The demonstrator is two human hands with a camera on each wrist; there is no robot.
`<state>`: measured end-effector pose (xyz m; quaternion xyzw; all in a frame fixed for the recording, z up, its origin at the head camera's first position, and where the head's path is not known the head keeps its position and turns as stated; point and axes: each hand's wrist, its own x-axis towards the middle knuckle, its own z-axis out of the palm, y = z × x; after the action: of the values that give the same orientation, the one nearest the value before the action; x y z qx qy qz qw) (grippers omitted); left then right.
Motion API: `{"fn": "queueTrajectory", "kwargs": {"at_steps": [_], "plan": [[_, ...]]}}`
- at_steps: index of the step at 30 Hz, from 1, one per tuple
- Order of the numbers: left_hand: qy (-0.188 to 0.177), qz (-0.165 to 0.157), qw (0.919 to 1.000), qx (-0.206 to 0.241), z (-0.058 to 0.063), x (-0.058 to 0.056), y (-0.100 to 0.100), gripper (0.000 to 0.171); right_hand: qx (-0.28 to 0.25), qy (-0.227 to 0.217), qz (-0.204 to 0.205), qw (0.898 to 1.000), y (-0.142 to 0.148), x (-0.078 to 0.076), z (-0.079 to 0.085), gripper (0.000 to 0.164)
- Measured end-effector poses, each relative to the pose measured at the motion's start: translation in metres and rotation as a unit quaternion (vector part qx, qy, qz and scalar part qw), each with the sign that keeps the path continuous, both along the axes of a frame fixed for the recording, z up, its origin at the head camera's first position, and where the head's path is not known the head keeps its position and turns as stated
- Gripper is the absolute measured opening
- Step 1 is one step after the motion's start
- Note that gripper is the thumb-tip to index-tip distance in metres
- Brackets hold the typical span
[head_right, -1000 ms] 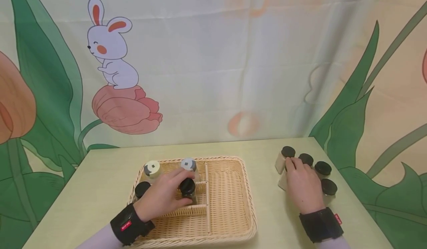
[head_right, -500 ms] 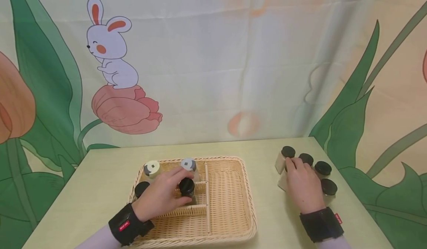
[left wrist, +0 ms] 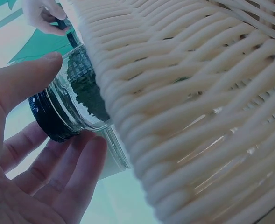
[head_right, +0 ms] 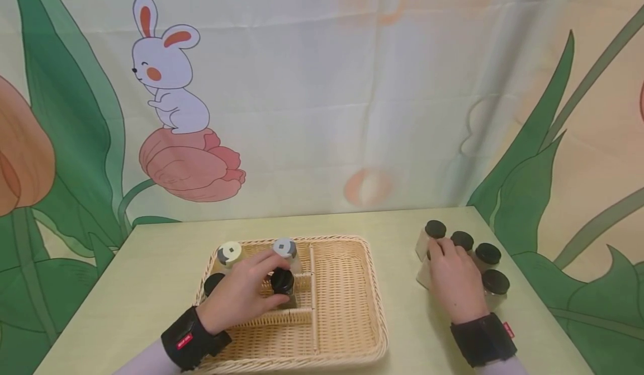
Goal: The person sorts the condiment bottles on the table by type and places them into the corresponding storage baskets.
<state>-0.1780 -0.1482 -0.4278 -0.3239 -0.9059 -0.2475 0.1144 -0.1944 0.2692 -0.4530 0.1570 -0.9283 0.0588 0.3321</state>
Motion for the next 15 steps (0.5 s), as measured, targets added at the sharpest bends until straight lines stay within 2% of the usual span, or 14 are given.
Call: {"fn": "queueTrajectory", "kwargs": {"at_steps": [9,15], "plan": [[0.016,-0.008,0.9996,0.020,0.003,0.000,0.000,0.051,-0.007,0.023,0.017,1.000,-0.002,0.001,0.002,0.048],[0.034,-0.007,0.9991,0.025,0.005,0.002,0.000,0.048,-0.032,0.013,0.030,0.999,-0.009,0.006,0.013,0.051]]}}
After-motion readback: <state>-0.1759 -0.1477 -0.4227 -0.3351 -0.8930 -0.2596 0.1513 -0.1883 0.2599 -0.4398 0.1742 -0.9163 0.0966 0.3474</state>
